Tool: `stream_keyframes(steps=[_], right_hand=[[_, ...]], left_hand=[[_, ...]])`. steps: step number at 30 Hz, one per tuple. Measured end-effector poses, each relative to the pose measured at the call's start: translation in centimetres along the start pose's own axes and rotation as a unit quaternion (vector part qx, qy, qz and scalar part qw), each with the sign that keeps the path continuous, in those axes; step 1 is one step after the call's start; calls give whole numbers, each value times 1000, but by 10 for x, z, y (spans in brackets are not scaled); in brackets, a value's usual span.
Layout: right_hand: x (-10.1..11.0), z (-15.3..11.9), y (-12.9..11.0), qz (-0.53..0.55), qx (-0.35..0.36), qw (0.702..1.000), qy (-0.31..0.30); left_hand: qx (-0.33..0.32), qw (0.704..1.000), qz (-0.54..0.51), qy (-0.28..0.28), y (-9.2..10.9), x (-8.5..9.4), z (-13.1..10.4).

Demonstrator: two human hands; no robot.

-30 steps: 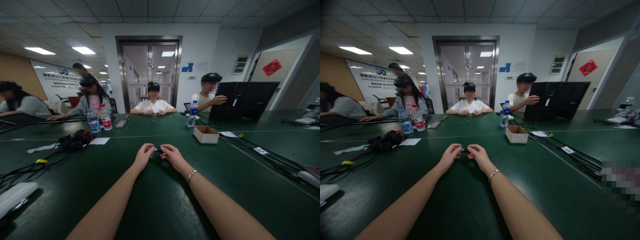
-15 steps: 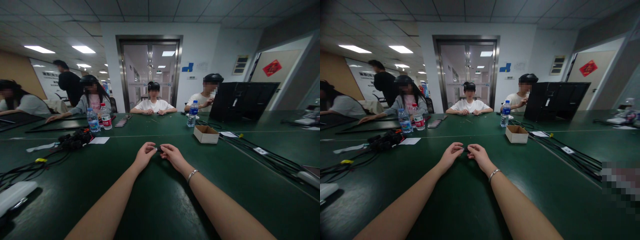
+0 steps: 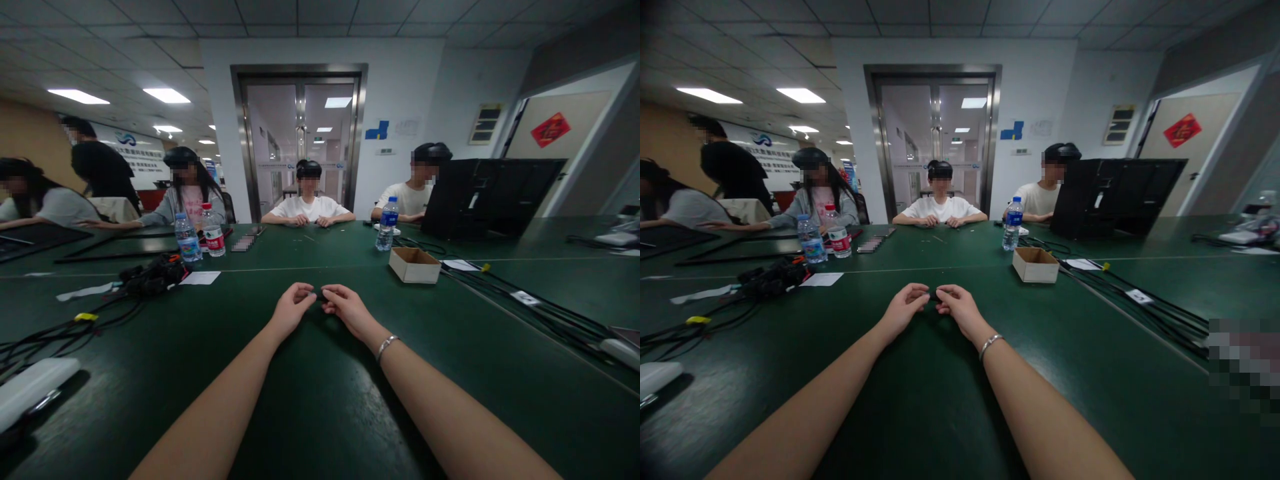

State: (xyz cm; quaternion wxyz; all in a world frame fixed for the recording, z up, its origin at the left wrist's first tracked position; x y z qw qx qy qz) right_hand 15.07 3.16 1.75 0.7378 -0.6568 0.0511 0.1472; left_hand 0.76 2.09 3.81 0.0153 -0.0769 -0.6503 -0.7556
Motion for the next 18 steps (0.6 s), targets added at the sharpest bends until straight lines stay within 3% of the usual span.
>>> stream_keyframes(steps=[10, 18], right_hand=[[-1, -2, -2, 1, -2, 1000, -2], [0, -3, -2, -13, -5, 1000, 3]], left_hand=[[-23, 999, -27, -6, 2, 0, 0], [30, 999, -33, -16, -7, -1, 3]])
Point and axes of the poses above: each hand's wrist, its own z-axis towards the middle knuckle, its own x-axis out of the back of the hand, y = z × x, the point moved 8 cm from there along z, towards the middle knuckle, and after that the axes turned 5 degrees about x, right-handed, at the moved point
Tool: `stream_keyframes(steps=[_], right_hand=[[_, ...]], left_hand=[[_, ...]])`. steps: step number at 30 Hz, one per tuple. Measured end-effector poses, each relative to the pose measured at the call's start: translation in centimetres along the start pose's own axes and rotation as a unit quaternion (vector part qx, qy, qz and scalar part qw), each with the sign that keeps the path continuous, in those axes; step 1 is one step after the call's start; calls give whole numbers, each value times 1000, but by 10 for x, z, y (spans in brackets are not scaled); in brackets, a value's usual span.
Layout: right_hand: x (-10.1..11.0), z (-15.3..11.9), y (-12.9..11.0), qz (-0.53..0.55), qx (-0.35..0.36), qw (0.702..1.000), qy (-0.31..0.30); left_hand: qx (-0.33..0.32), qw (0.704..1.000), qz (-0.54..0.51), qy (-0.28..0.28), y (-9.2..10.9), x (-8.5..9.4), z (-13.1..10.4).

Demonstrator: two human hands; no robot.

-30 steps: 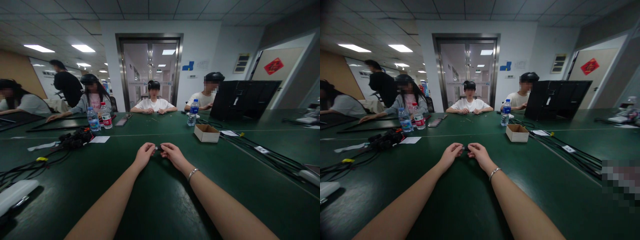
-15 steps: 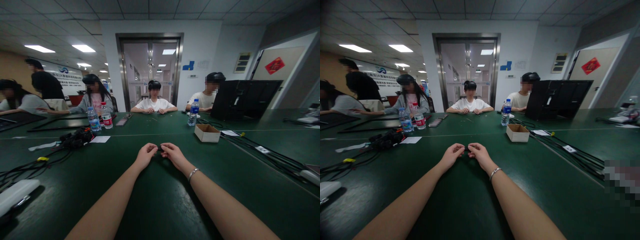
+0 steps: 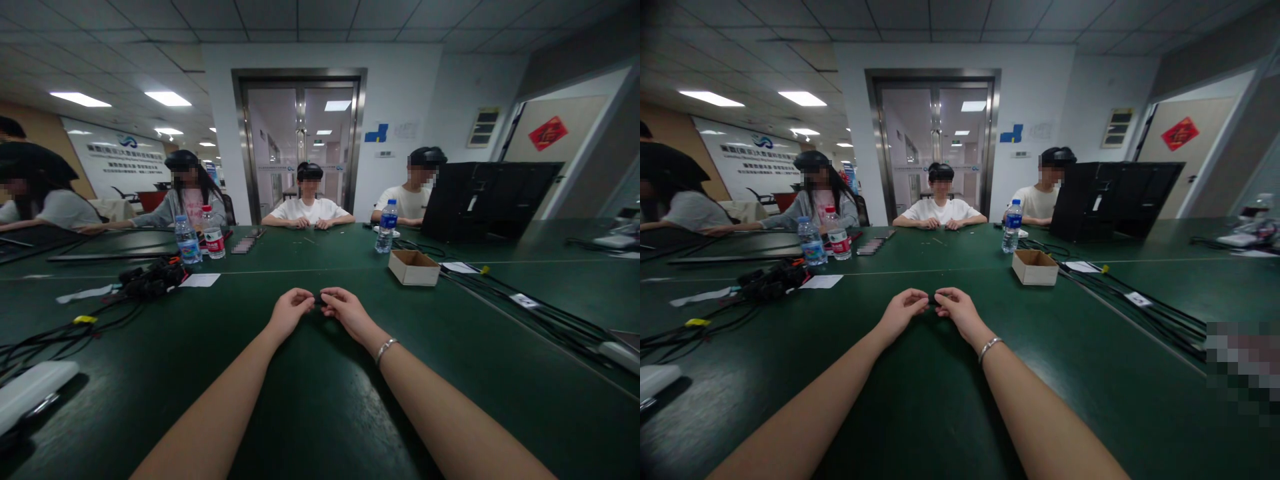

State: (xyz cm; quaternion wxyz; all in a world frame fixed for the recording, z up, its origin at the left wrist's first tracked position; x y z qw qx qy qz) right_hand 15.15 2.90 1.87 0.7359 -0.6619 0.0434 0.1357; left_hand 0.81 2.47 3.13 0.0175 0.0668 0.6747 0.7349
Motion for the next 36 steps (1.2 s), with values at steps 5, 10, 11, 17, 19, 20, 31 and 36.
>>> stream_keyframes(steps=[5, 10, 11, 17, 19, 20, 31, 36], right_hand=[[0, 1, 1, 1, 1, 1000, -5], [0, 1, 2, 1, -1, 1000, 0], [1, 1, 2, -1, 0, 1000, 0], [1, 2, 2, -1, 0, 1000, -2], [0, 1, 1, 2, -1, 1000, -1], [0, 1, 0, 3, -1, 1000, -1], [-1, 0, -1, 8, 2, 1000, -5], [0, 1, 0, 8, 6, 1000, -7]], left_hand=[[-30, 999, 13, 1, 12, 1, -7], [-16, 1000, -17, 6, 4, 3, -3], [-4, 1000, -28, 5, 0, 2, -1], [8, 1000, -15, -9, -5, 0, 2], [-14, 1000, -3, -7, 1, 1, 0], [-22, 1000, 0, -9, 3, 1, -2], [-3, 1000, -19, 6, -3, 2, 2], [-23, 1000, 12, -4, 2, 1, 1]])
Point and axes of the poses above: each hand's wrist, its own z-axis towards the middle knuckle, its own x-axis out of the back of the hand, y = z × x, the point moved 8 cm from there along z, towards the middle knuckle, and after that the axes turned 5 degrees about x, right-handed, at the moved point
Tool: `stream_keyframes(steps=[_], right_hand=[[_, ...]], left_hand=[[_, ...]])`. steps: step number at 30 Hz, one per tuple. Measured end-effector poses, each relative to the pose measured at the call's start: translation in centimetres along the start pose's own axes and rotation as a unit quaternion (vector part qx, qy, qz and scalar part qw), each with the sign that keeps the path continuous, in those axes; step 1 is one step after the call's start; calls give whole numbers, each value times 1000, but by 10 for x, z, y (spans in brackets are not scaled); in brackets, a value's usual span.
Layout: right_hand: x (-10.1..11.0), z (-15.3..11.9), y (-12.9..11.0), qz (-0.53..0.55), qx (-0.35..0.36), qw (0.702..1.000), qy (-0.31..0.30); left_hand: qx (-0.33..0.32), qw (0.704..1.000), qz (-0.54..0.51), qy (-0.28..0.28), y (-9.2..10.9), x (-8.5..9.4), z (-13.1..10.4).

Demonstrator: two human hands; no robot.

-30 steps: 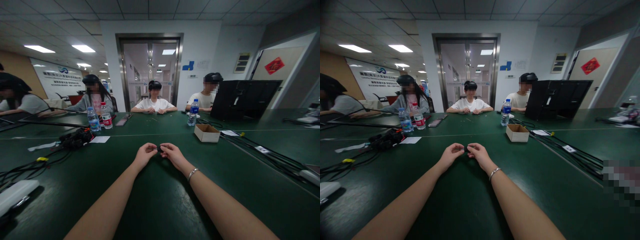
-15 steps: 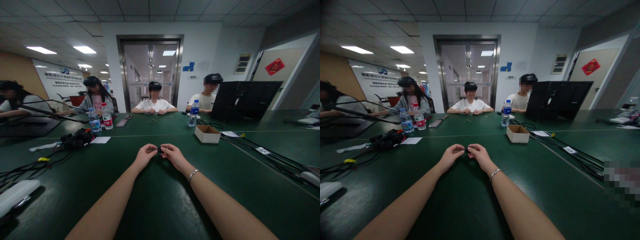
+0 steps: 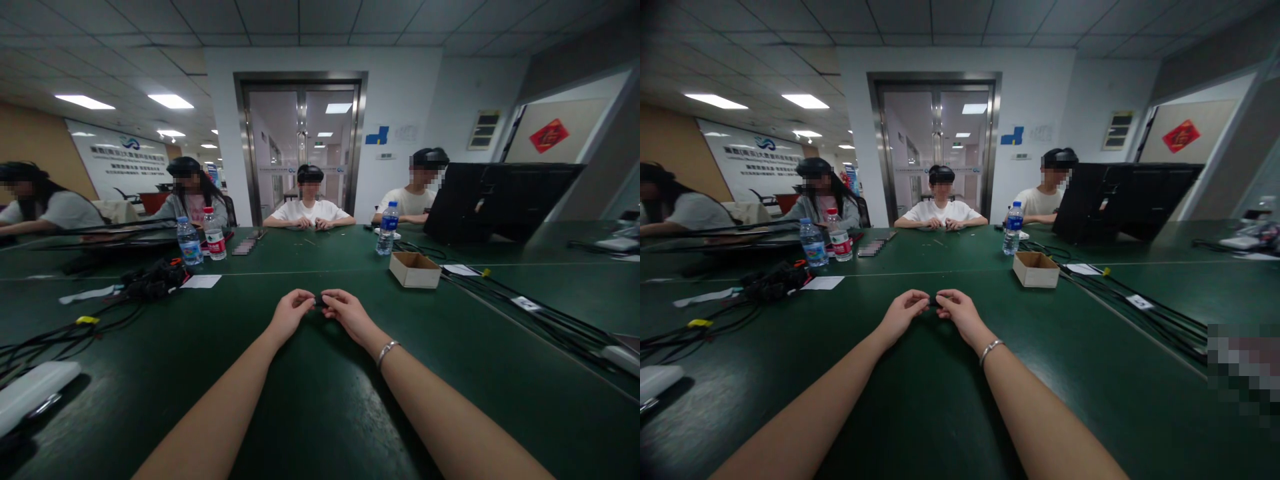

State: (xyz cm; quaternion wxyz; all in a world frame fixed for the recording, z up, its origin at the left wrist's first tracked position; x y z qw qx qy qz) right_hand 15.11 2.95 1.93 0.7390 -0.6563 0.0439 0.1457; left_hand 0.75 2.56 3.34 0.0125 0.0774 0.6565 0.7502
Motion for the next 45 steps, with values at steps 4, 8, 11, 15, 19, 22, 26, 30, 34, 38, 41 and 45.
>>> stream_keyframes(steps=[4, 8, 11, 15, 19, 22, 26, 30, 34, 38, 41, 45], right_hand=[[0, 0, 1, 2, -2, 1000, 0], [0, 0, 0, 6, -2, 1000, 1], [0, 1, 0, 9, 0, 1000, 4], [0, 0, 0, 9, 0, 1000, 3], [-1, -1, -2, 7, -2, 1000, 5], [-1, -2, -3, 4, -7, 1000, 5], [0, -2, -2, 6, -6, 1000, 5], [0, -1, -1, 8, 1, 1000, 2], [0, -1, -1, 10, -4, 1000, 4], [0, -2, -2, 15, -3, 1000, 4], [0, -1, -1, 12, 1, 1000, 3], [1, 0, 1, 5, 4, 1000, 2]], left_hand=[[-25, 1000, -9, -13, 5, -1, -3], [-17, 999, -30, -16, 6, -2, -4], [-10, 1000, -29, -8, 6, -1, -5], [-10, 1000, -3, 11, 4, 1, -3], [56, 998, -4, 19, -8, -2, 2], [53, 998, -17, 30, -8, 1, 2], [15, 1000, 1, -1, -1, -1, 0], [33, 998, 56, 10, -6, -2, 1], [41, 997, 58, 12, -7, -3, 1], [0, 1000, 18, -17, 3, -4, -3], [-4, 1000, 22, -20, 3, -3, -3], [30, 999, 33, 1, -6, -3, 2]])
Point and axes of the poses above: each hand's wrist, its own z-axis towards the middle knuckle, its own x-axis out of the back of the hand, y = z × x, the point moved 8 cm from there along z, towards the middle knuckle, and after that the axes turned 5 degrees about x, right-handed, at the moved point
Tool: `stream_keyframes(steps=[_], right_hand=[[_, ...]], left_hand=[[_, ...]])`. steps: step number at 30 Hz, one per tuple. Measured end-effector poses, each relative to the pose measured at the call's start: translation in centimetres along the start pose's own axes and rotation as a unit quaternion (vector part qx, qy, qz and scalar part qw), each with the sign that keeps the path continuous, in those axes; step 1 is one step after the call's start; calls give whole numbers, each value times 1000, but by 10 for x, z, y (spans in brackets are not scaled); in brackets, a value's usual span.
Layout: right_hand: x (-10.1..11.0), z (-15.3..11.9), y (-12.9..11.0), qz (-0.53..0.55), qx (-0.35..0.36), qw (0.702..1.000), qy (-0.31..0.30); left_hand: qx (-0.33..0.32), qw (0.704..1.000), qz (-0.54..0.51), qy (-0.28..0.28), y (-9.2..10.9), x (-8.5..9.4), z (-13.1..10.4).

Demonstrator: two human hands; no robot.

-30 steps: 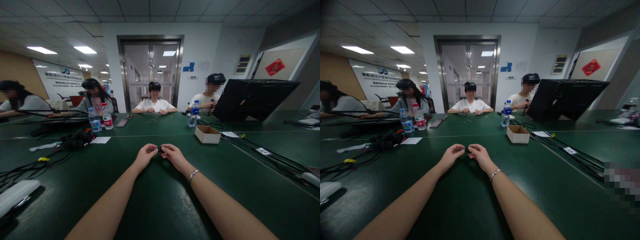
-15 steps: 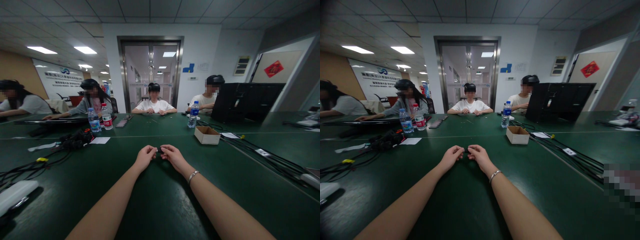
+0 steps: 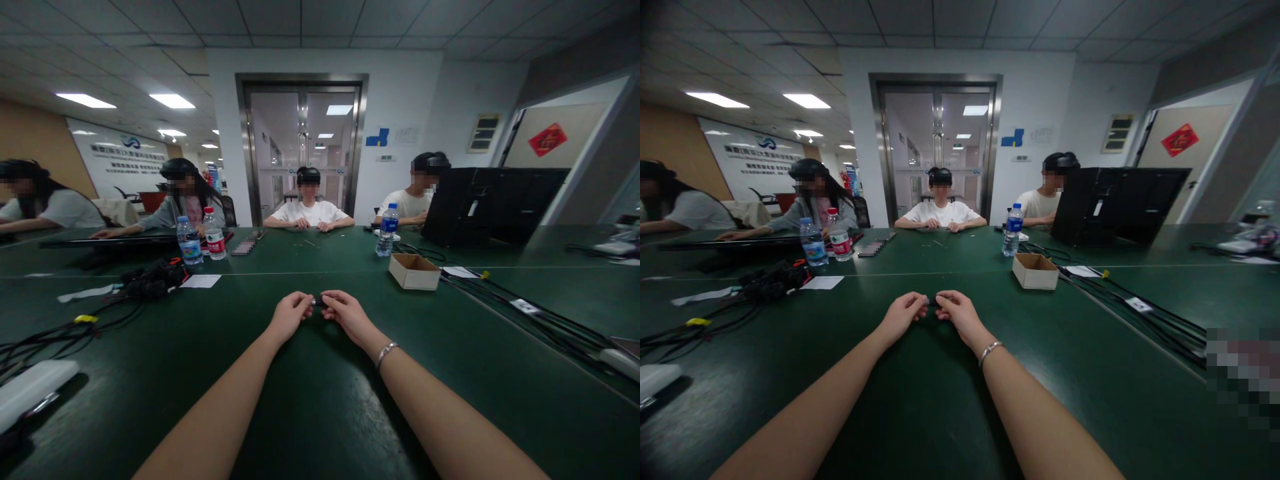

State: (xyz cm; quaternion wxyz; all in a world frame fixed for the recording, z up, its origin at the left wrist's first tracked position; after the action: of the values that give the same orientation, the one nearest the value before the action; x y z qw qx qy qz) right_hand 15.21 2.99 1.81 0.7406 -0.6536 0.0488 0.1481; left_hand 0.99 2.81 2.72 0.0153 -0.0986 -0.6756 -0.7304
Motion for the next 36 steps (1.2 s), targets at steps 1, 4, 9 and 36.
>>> stream_keyframes(steps=[1, 4, 9, 36], right_hand=[[0, 0, 0, 0, 0, 1000, 0], [0, 0, -1, 8, 0, 1000, -1], [-1, 0, -1, 11, -2, 1000, -1], [0, -1, 0, 28, -11, 1000, 4]], left_hand=[[6, 1000, -4, 7, -2, 1, 1], [15, 999, -45, 16, -2, 3, 1], [-16, 999, -31, -18, 9, 0, -6], [-35, 999, 21, -13, 5, -4, -4]])
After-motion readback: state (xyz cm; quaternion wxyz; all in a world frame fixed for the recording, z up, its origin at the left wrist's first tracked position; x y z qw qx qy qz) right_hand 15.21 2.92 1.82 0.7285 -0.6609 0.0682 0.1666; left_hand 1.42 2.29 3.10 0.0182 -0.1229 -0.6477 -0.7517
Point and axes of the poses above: each hand's wrist, its own z-axis towards the middle knuckle, its own x-axis out of the back of the hand, y = z × x, the point moved 8 cm from there along z, towards the middle knuckle, and after that the axes turned 5 degrees about x, right-handed, at the moved point
